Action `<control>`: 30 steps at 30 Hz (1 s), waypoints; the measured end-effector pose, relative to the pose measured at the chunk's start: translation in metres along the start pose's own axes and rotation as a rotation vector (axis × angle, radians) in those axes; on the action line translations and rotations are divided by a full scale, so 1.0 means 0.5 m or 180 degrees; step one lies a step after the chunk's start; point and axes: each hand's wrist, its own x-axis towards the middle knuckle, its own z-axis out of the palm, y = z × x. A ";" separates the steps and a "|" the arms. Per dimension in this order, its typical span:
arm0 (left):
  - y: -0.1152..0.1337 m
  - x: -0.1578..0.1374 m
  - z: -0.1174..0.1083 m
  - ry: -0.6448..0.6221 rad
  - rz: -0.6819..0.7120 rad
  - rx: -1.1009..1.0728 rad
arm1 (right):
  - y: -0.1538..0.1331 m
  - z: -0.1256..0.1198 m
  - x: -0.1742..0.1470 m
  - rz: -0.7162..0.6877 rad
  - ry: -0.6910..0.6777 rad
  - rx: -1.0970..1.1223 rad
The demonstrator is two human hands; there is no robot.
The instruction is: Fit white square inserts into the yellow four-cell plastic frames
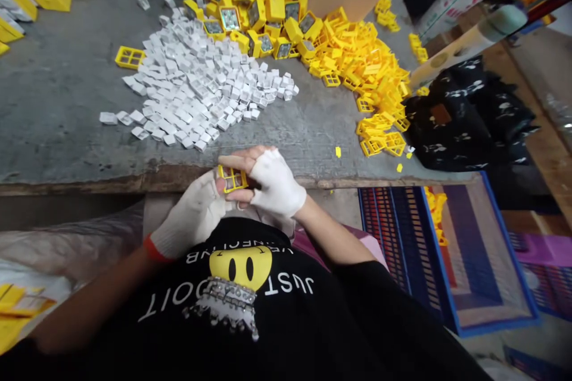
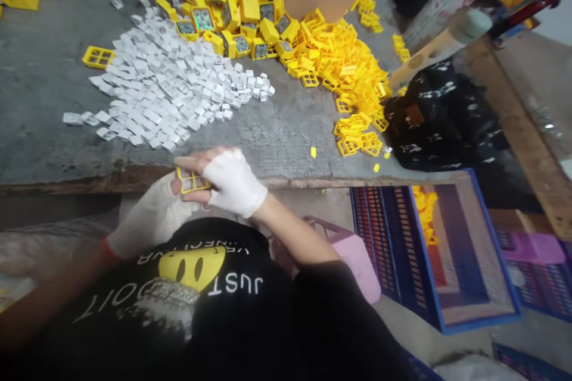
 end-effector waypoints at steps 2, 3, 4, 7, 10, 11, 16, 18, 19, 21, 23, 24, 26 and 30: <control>0.004 0.010 0.016 0.0263 -0.0046 -0.0056 | 0.053 -0.025 0.016 0.0407 0.0376 0.0048; 0.011 0.011 0.020 0.0361 -0.0022 -0.0024 | 0.087 -0.042 0.032 0.0733 0.0543 -0.0061; 0.019 0.010 0.022 0.0442 0.0032 0.0015 | 0.119 -0.059 0.051 0.1100 0.0650 -0.0287; 0.041 0.005 0.016 0.0609 0.0092 0.0093 | 0.185 -0.085 0.117 0.1783 0.0440 -0.1043; 0.051 0.004 0.006 0.0748 0.0087 0.0098 | 0.195 -0.076 0.151 0.1728 0.0179 -0.1251; 0.052 0.005 0.003 0.0787 0.0095 0.0117 | 0.191 -0.071 0.149 0.1677 0.0159 -0.1255; 0.049 0.016 0.010 0.0879 0.0185 0.0123 | 0.132 -0.061 0.072 0.1128 0.0472 -0.1272; 0.044 0.021 0.022 0.0808 0.0236 0.0043 | 0.093 -0.058 0.031 0.0752 0.0601 -0.1225; 0.041 0.023 0.028 0.0747 0.0258 0.0011 | 0.072 -0.055 0.013 0.0586 0.0619 -0.1190; 0.035 0.027 0.037 0.0637 0.0317 -0.0019 | 0.034 -0.049 -0.016 0.0333 0.0583 -0.1125; 0.028 0.028 0.041 0.0596 0.0390 0.0007 | 0.007 -0.044 -0.033 0.0131 0.0521 -0.1093; 0.025 0.028 0.041 0.0581 0.0407 0.0018 | -0.002 -0.042 -0.037 0.0056 0.0499 -0.1098; 0.021 0.025 0.037 0.0527 0.0407 0.0002 | -0.014 -0.040 -0.043 -0.0009 0.0475 -0.1148; 0.017 0.016 0.028 0.0425 0.0301 0.0086 | -0.032 -0.040 -0.051 0.0052 0.0268 -0.1397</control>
